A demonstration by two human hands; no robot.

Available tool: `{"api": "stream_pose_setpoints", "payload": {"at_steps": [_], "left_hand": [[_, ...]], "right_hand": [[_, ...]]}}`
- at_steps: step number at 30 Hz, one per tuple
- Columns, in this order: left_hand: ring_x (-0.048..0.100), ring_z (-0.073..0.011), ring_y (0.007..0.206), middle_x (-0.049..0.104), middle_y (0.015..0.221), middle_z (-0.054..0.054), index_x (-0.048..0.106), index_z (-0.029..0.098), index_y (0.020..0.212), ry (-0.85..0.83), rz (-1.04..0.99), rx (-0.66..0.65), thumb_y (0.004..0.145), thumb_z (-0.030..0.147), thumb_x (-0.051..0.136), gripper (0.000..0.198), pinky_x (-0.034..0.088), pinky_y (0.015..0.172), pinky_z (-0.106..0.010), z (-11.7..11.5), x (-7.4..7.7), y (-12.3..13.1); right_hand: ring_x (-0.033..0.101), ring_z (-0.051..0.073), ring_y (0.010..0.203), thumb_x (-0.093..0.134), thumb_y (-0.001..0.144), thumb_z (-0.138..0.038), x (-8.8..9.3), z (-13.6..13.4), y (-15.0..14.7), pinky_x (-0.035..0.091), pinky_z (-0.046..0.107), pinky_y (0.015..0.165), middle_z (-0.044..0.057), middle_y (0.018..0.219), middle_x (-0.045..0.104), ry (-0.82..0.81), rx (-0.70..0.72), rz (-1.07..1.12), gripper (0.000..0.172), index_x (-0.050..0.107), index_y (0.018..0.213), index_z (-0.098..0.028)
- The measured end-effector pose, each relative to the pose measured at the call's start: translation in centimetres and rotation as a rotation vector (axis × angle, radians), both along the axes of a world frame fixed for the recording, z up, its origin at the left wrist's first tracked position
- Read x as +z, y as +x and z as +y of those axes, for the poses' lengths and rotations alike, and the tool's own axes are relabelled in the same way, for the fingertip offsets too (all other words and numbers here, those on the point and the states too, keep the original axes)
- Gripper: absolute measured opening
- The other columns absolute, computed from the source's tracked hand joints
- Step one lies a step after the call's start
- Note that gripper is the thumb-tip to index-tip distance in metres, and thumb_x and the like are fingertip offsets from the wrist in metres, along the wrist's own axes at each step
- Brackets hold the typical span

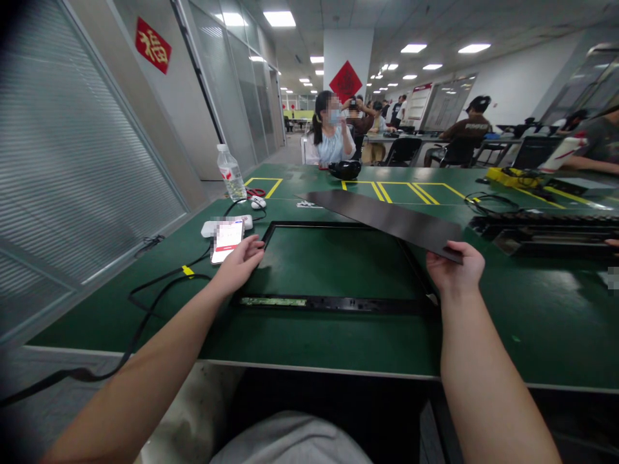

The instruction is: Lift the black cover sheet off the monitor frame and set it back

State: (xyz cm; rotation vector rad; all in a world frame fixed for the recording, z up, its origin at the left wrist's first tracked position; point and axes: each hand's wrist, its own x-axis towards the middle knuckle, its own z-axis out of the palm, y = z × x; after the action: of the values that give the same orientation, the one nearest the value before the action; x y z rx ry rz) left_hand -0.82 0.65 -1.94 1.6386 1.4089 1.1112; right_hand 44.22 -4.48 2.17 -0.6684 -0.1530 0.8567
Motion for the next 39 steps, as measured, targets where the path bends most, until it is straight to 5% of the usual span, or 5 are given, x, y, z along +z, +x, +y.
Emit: {"api": "stream_pose_setpoints", "payload": {"at_steps": [6,11,18,27,39], "left_hand": [[0.074,-0.0294,0.128,0.076,0.137,-0.022,0.069,0.014,0.125,-0.254,-0.486,0.062,0.098,0.033,0.06,0.034,0.054,0.115,-0.046,-0.5,1.4,0.3],[0.072,-0.0319,0.133,0.073,0.14,-0.027,0.066,0.01,0.128,-0.366,-0.673,0.035,0.105,0.04,0.044,0.044,0.054,0.117,-0.048,-0.8,2.5,0.1],[0.071,-0.0322,0.133,0.074,0.137,-0.025,0.062,0.008,0.137,-0.326,-0.711,0.009,0.105,0.051,0.033,0.061,0.057,0.114,-0.046,-0.8,2.9,-0.5],[0.08,-0.0275,0.077,0.081,0.099,-0.021,0.072,-0.001,0.125,-0.497,-0.998,-0.009,0.107,0.041,0.036,0.059,0.063,0.06,-0.033,-1.5,4.2,-0.1],[0.077,-0.0205,0.068,0.082,0.081,-0.009,0.078,0.008,0.108,-0.385,-1.036,0.095,0.078,0.002,0.066,0.033,0.058,0.059,-0.024,-1.5,4.0,0.6]], "right_hand": [[0.057,0.013,0.05,0.055,0.052,-0.007,0.2,-0.3,0.1,0.054,0.023,0.047,-0.002,0.068,0.059,-0.023,0.064,0.005,0.03,0.054,0.079,-0.021],[0.062,0.018,0.054,0.055,0.05,-0.01,0.5,-0.9,-0.3,0.055,0.028,0.048,0.0,0.071,0.065,-0.086,0.1,-0.051,0.045,0.066,0.092,-0.021],[0.079,0.03,0.088,0.055,0.049,-0.012,0.4,-1.4,-0.6,0.066,0.052,0.087,0.008,0.102,0.081,-0.084,0.202,-0.153,0.076,0.074,0.122,-0.02],[0.08,0.038,0.101,0.059,0.051,-0.018,-1.1,-0.6,1.0,0.064,0.056,0.097,0.009,0.083,0.081,-0.141,0.383,-0.289,0.062,0.08,0.11,-0.022],[0.079,0.04,0.104,0.061,0.048,-0.02,-0.5,-1.1,-0.3,0.067,0.054,0.088,0.015,0.098,0.083,-0.321,0.477,-0.398,0.049,0.075,0.095,-0.021]]}}
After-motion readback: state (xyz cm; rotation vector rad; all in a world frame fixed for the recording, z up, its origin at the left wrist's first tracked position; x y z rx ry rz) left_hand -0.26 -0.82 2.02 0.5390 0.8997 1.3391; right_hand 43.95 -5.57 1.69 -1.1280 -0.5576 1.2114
